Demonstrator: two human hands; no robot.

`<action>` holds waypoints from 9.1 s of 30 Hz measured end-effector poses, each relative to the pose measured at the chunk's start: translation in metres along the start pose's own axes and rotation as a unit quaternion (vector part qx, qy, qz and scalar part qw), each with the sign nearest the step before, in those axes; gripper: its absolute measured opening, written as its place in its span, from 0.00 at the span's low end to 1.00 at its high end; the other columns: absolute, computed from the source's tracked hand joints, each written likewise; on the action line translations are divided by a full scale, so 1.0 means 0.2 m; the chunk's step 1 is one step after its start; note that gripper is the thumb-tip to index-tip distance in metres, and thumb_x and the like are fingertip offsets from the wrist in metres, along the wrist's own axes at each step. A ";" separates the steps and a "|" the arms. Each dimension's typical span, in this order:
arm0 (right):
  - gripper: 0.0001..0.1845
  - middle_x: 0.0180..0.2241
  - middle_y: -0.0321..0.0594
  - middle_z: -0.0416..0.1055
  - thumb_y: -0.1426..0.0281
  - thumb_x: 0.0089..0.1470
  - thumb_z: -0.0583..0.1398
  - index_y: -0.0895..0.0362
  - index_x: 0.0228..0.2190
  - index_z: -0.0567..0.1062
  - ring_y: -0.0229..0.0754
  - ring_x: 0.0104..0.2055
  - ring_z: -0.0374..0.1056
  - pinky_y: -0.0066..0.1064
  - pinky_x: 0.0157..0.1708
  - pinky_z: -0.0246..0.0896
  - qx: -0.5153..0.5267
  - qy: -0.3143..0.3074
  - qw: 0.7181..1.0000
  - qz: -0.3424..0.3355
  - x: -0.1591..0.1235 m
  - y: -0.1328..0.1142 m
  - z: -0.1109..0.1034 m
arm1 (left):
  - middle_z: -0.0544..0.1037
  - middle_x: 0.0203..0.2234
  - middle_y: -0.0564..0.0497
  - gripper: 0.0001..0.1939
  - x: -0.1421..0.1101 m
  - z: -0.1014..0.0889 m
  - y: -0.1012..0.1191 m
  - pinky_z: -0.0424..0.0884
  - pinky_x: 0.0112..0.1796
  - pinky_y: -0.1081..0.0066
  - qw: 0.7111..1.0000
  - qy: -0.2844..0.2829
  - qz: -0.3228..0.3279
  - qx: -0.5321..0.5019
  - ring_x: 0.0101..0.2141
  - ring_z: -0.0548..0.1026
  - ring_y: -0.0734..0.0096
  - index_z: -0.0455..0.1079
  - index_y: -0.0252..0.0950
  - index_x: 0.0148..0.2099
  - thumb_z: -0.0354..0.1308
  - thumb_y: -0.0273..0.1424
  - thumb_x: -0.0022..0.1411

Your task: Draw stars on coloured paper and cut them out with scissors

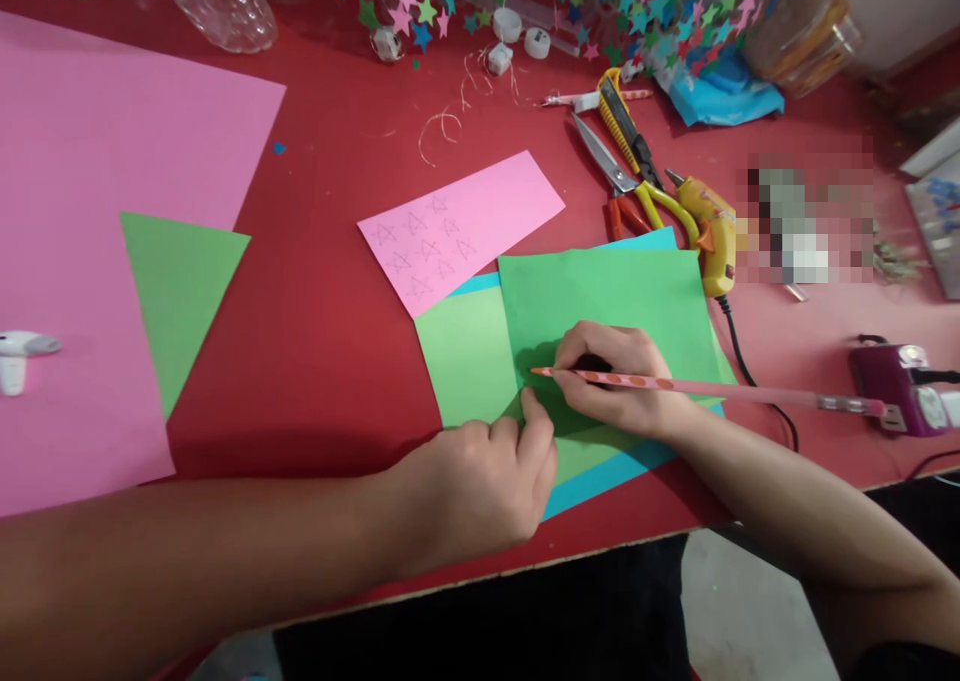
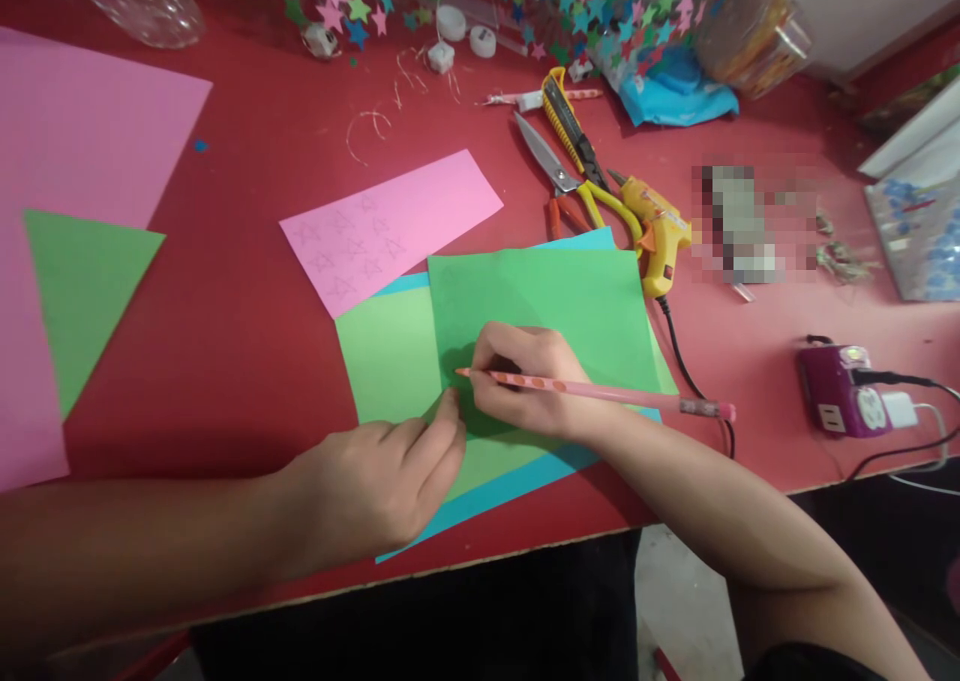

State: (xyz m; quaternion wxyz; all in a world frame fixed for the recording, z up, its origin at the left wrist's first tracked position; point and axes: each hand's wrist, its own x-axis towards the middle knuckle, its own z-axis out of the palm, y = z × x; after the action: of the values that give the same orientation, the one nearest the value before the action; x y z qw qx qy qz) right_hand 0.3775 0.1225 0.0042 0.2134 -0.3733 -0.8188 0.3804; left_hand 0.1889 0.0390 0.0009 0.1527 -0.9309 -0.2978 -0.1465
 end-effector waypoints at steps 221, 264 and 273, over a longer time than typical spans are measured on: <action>0.07 0.19 0.28 0.64 0.80 0.46 0.57 0.57 0.22 0.66 0.28 0.20 0.56 0.20 0.19 0.49 0.035 0.005 0.999 0.014 -0.01 0.00 -0.04 | 0.58 0.63 0.25 0.36 0.03 0.16 -0.30 0.60 0.61 0.45 0.946 -0.058 -0.201 -0.248 0.64 0.55 0.39 0.57 0.16 0.63 0.56 0.38 0.59; 0.05 0.18 0.29 0.65 0.76 0.48 0.57 0.56 0.23 0.67 0.29 0.19 0.57 0.23 0.21 0.51 -0.007 0.053 0.997 0.052 0.00 -0.05 0.02 | 0.58 0.63 0.26 0.34 0.04 0.16 -0.30 0.59 0.61 0.44 0.943 -0.060 -0.204 -0.257 0.64 0.55 0.39 0.57 0.19 0.63 0.54 0.36 0.60; 0.07 0.16 0.29 0.62 0.75 0.47 0.56 0.56 0.20 0.65 0.29 0.18 0.55 0.23 0.19 0.50 -0.004 0.079 0.994 0.073 0.00 -0.05 0.01 | 0.58 0.63 0.28 0.35 0.04 0.16 -0.30 0.59 0.61 0.42 0.939 -0.057 -0.206 -0.269 0.64 0.55 0.39 0.55 0.24 0.64 0.56 0.36 0.59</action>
State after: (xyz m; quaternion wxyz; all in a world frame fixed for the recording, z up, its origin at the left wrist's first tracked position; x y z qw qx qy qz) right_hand 0.3715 0.1169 0.0113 0.2478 -0.4614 -0.7715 0.3614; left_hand 0.1642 0.1011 -0.0134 -0.1536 -0.8623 -0.4408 -0.1964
